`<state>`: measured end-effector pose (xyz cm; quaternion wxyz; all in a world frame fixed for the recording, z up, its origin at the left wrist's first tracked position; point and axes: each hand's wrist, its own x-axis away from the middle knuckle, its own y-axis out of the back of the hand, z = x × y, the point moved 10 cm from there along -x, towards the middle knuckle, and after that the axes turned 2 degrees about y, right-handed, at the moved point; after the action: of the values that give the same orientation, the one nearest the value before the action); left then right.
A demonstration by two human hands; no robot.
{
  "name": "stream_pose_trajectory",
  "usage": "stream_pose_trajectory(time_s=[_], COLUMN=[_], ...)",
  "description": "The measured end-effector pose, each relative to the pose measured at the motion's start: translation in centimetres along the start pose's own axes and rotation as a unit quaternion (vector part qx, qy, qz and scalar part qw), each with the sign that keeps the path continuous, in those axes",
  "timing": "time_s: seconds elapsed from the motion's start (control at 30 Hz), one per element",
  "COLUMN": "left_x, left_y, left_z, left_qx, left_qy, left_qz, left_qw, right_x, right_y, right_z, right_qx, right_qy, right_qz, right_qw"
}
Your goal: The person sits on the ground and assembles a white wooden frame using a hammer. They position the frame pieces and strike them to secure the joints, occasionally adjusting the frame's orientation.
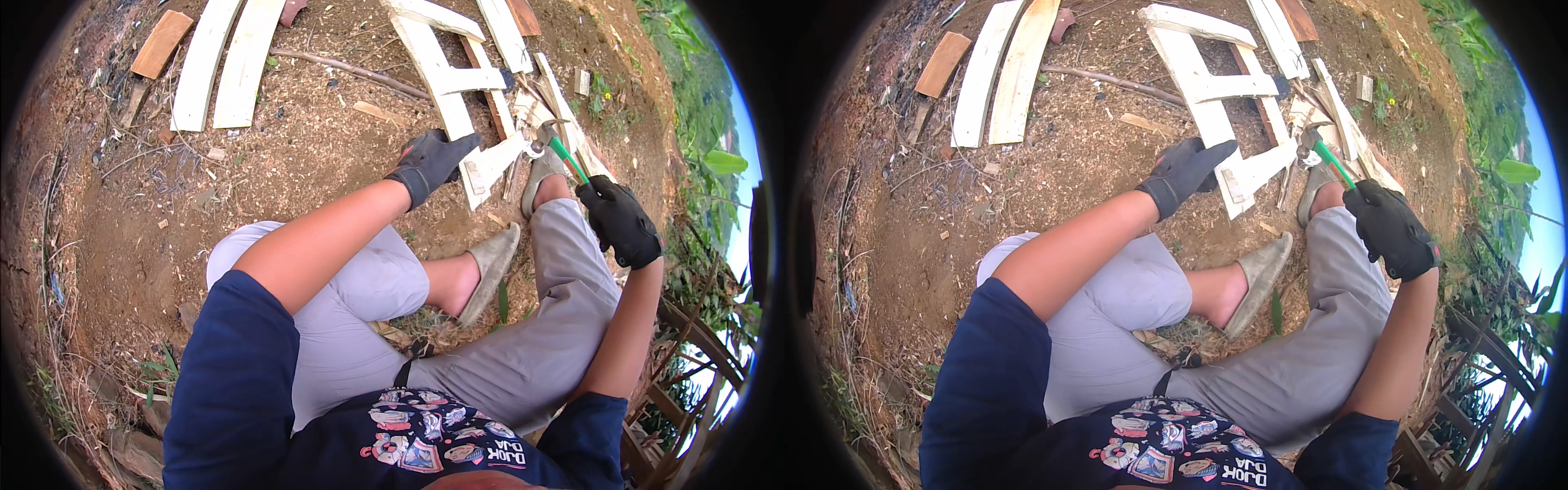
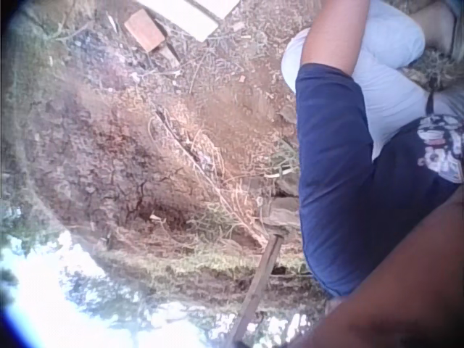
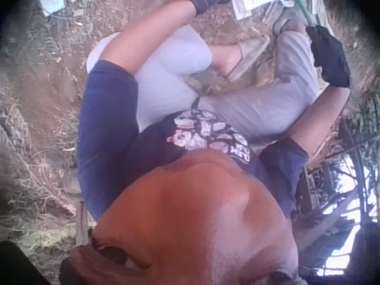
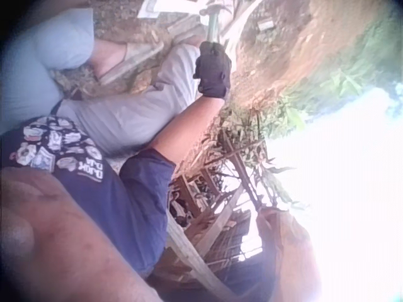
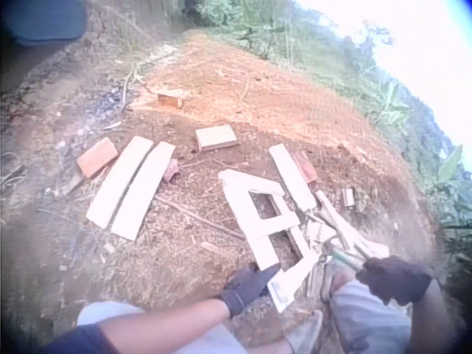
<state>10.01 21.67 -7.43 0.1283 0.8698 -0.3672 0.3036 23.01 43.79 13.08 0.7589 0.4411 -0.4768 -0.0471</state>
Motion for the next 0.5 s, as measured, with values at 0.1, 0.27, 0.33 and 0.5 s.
stream_pose_trajectory(time_s=[0.1,0.27,0.33,0.5], left_x=[-3.0,-6.0,-5.1,-3.9], left_y=[1.0,1.4,-1.0,-0.5], left_z=[4.7,9.1,8.2,4.3], left_qx=[0.036,0.187,0.44,0.518], left_qy=[0.02,0.019,0.029,0.054], left_qz=[-0.032,-0.008,0.05,0.153], left_qw=[0.999,0.982,0.896,0.84], right_x=[0.0,0.1,0.2,0.2], right_y=[0.3,0.2,0.3,0.6], right_z=[-0.2,-0.5,-1.4,-1.6], right_qx=[0.002,-0.016,-0.029,-0.045], right_qy=[0.021,0.02,0.02,0.012], right_qz=[-0.007,0.005,0.004,-0.003], right_qw=[1.0,1.0,0.999,0.999])
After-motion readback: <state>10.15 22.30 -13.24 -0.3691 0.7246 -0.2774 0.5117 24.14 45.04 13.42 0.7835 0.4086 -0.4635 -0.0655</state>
